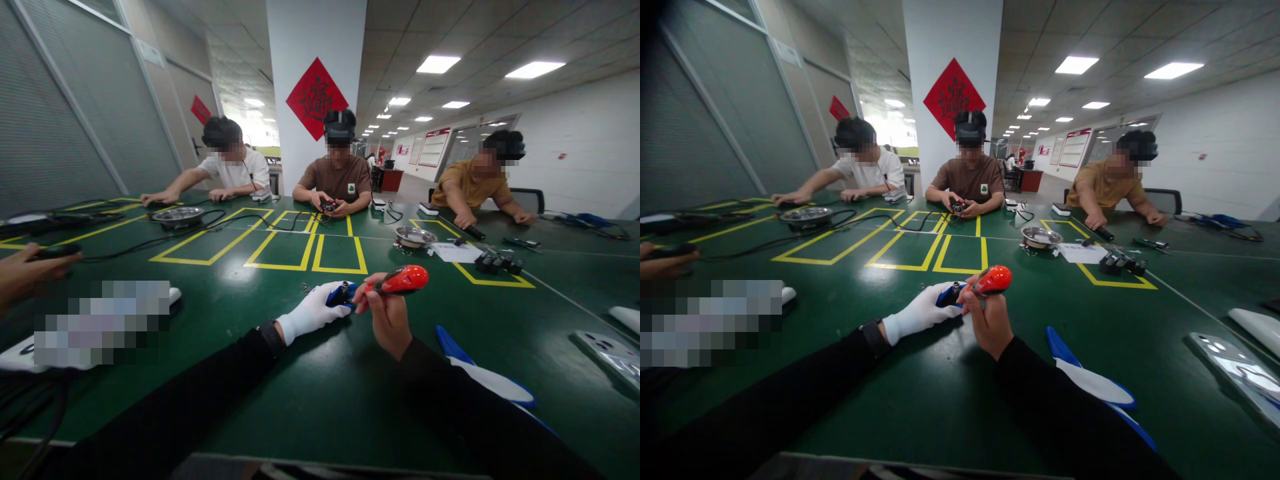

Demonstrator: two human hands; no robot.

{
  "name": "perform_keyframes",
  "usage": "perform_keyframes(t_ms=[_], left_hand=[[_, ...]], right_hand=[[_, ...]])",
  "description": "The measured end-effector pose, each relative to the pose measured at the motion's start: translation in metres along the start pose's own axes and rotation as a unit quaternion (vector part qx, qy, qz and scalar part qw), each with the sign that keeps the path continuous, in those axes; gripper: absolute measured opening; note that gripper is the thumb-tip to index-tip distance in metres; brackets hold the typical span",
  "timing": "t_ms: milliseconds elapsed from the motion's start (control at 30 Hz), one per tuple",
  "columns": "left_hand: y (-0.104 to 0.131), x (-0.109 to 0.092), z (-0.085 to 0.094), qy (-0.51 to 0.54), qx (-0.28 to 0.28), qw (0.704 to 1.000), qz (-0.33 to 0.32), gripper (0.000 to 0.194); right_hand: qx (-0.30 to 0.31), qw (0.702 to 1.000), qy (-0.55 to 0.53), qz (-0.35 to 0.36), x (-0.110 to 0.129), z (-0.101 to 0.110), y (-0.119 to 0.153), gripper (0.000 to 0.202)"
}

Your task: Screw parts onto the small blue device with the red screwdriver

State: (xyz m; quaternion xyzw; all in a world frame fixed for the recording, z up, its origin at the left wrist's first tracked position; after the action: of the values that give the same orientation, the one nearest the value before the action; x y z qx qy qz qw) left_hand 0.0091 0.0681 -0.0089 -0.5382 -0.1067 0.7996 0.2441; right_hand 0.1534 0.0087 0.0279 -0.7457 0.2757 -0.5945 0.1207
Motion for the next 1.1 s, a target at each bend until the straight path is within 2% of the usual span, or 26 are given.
perform_keyframes(t_ms=[233, 367, 533, 900, 1100], left_hand=[[0.0003, -0.0006, -0.0002, 0.008, 0.003, 1.0, 0.016, 0.05], [0.0005, -0.0005, -0.0005, 0.013, 0.009, 1.0, 0.023, 0.05], [0.0004, -0.0013, 0.0, 0.005, 0.002, 1.0, 0.01, 0.048], [0.0002, 0.0005, 0.0004, -0.003, -0.006, 1.0, 0.007, 0.048], [0.0015, -0.008, 0.0011, 0.005, 0.011, 1.0, 0.025, 0.036]], right_hand=[[0.005, 1.0, -0.001, -0.014, -0.0003, 0.0006, -0.0005, 0.015], [-0.012, 1.0, -0.003, -0.012, 0.0013, 0.0005, -0.001, 0.013], [0.0, 1.0, 0.007, 0.0, 0.0014, 0.0, -0.0009, 0.014], [0.001, 1.0, -0.005, -0.018, -0.0024, 0.0013, -0.0012, 0.013], [0.005, 1.0, 0.011, 0.002, -0.0013, 0.0008, -0.0009, 0.015]])
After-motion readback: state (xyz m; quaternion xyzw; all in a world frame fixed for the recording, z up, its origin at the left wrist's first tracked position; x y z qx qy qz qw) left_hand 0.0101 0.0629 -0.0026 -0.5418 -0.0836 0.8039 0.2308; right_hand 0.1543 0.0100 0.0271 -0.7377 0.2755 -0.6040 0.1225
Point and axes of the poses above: each hand's wrist, its own y-axis away from the middle knuckle, its own z-axis out of the back of the hand, x = y × z, the point moved 4 cm from there along -y, towards the middle knuckle, and after that the axes turned 14 degrees about -x, right-handed, at the moved point
